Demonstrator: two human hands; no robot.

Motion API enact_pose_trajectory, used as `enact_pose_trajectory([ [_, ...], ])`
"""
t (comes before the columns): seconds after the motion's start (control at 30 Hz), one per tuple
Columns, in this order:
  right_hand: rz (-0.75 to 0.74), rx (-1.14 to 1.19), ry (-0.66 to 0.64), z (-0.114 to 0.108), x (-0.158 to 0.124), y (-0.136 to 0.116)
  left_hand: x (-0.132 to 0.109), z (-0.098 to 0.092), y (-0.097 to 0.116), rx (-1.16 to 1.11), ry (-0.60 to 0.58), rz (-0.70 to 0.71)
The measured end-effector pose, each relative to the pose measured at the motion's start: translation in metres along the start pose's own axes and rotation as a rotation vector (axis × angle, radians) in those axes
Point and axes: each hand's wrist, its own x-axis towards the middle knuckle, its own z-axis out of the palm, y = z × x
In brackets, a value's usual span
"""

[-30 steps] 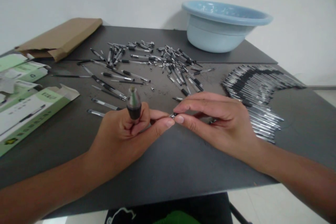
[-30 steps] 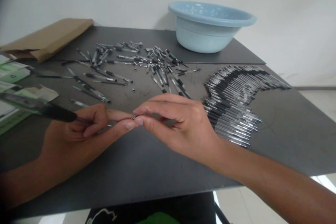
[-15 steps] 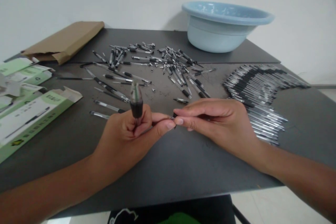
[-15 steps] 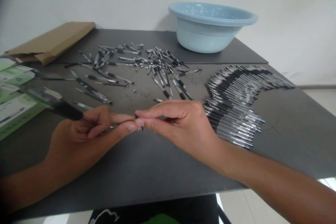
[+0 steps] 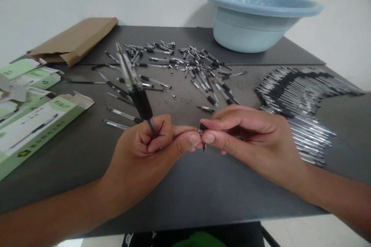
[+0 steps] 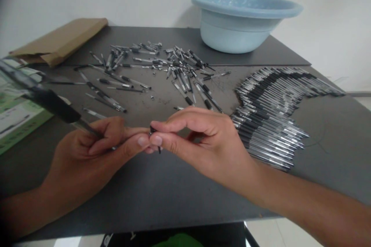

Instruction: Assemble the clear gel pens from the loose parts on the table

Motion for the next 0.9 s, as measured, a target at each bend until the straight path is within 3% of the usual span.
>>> enact_pose_trajectory([
  [0.5,0.136,0.14,0.004,0.0,0.0,-0.008,-0.005,0.0,0.002,-0.095,-0.043,-0.05],
  [0.73,0.031,0.055,-0.077,-0.002,0.0,-0.006,-0.007,0.002,0.003,-0.023,-0.007,0.019],
  [0.9,0.04,0.054,-0.041,0.001,0.0,-0.006,-0.009,0.003,0.002,0.051,0.028,0.027],
])
